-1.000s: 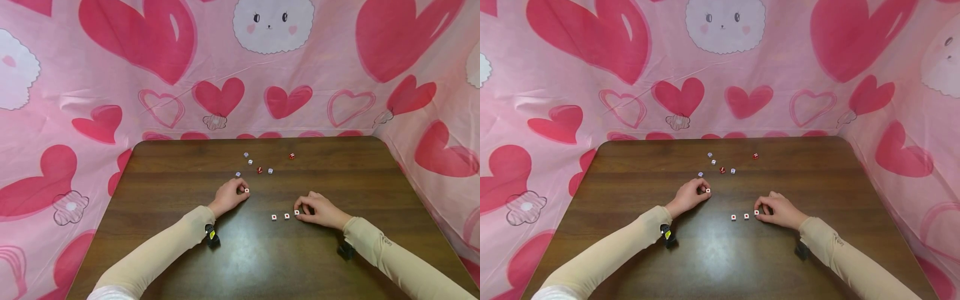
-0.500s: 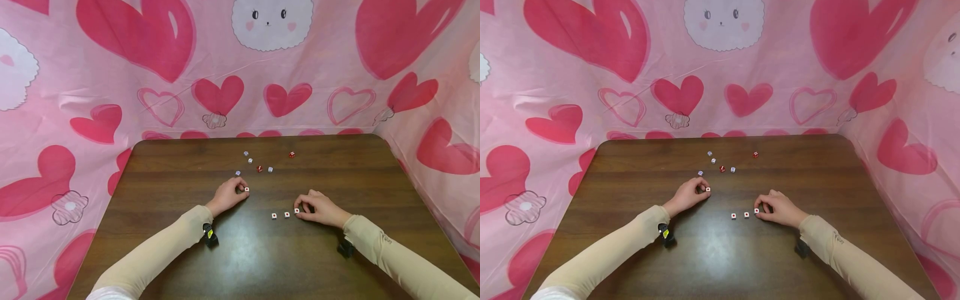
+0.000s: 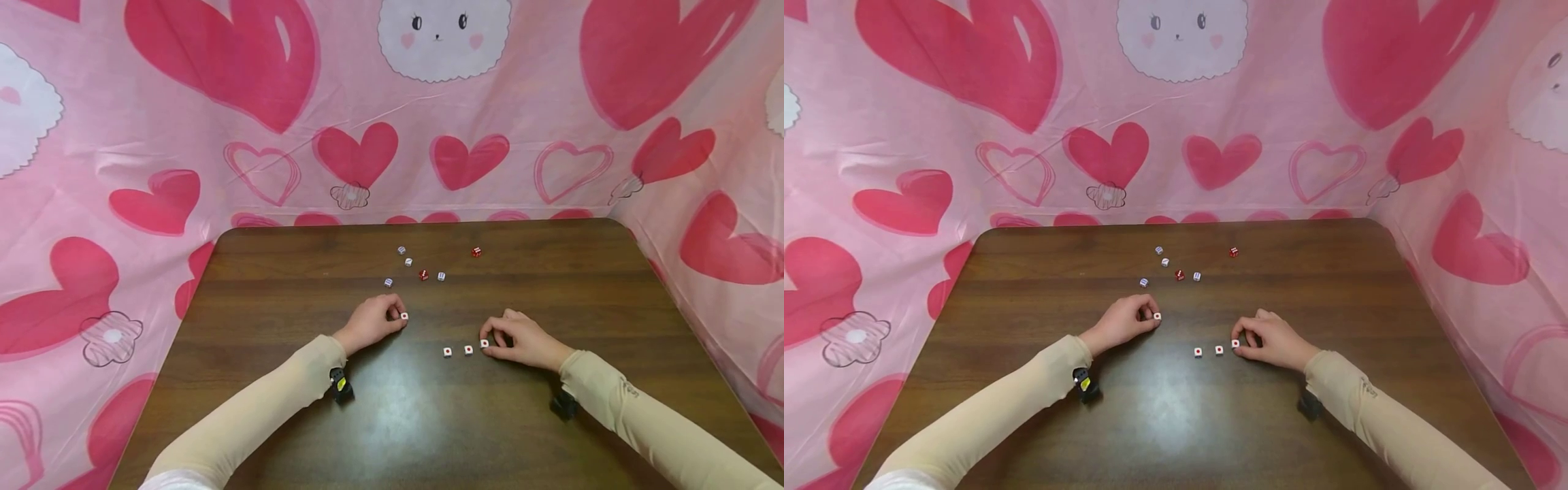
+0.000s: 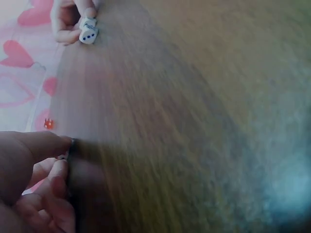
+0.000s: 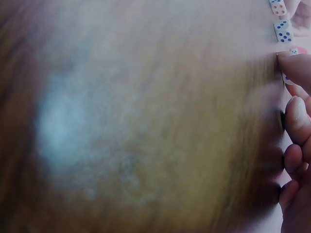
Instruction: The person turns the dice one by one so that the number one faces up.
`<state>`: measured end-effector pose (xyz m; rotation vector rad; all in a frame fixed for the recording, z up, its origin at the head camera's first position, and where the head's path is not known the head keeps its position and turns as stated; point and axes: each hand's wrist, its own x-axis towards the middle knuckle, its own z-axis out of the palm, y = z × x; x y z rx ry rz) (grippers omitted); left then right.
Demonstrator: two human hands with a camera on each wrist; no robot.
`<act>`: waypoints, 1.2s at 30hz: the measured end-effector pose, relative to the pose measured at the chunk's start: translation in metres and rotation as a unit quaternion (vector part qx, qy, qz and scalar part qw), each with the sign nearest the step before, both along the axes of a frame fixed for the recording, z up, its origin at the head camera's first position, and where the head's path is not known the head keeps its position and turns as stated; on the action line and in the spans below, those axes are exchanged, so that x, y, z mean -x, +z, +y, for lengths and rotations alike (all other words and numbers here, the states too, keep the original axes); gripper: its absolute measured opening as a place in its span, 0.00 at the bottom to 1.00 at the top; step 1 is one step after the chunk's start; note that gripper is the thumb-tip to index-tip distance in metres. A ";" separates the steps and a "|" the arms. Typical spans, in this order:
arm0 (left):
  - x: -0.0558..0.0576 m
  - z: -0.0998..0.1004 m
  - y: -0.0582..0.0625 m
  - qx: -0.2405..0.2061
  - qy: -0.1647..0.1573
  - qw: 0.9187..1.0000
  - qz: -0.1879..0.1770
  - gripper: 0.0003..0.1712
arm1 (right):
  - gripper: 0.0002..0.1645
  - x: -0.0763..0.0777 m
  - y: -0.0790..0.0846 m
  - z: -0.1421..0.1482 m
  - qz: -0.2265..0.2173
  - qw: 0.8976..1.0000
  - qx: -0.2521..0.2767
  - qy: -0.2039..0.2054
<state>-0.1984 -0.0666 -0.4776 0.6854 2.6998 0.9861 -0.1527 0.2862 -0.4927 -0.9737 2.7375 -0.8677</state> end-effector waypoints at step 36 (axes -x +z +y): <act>-0.041 0.020 0.004 0.039 -0.089 0.995 0.012 0.09 | 0.11 -0.001 0.000 0.000 0.003 1.000 0.003 0.000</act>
